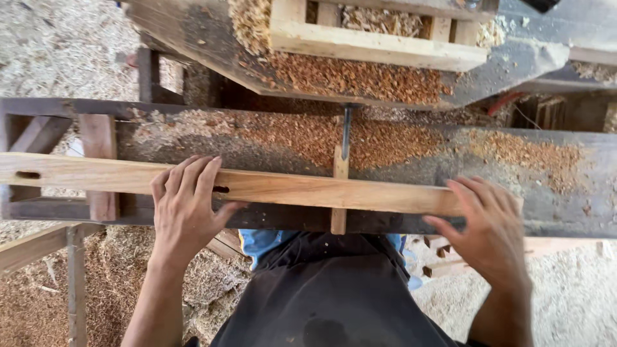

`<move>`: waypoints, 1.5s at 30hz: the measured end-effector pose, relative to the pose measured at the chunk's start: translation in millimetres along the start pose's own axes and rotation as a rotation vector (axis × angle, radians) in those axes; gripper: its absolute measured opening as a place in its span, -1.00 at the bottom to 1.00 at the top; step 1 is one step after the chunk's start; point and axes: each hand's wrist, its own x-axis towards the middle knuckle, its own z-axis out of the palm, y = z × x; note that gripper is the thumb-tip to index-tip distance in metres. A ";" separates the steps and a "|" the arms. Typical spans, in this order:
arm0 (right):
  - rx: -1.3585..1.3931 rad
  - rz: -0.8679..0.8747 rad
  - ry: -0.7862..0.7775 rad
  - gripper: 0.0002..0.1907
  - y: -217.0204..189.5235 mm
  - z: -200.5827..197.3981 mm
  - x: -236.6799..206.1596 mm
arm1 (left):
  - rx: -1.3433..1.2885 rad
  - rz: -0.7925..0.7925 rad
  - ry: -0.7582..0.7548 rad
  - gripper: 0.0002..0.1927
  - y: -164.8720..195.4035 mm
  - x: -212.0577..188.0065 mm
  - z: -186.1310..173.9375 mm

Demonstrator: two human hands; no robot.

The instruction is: The person uses a foot-powered drawknife to carve notches into a wooden plank. They repeatedly position the plank under the blade, press a foot pedal to lower the blade, and remove wood shavings to form rectangular indentations.

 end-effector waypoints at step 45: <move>0.212 -0.271 0.180 -0.48 2.3 110.6 27.4 | 0.131 0.175 0.063 -0.54 15.4 -1.4 79.5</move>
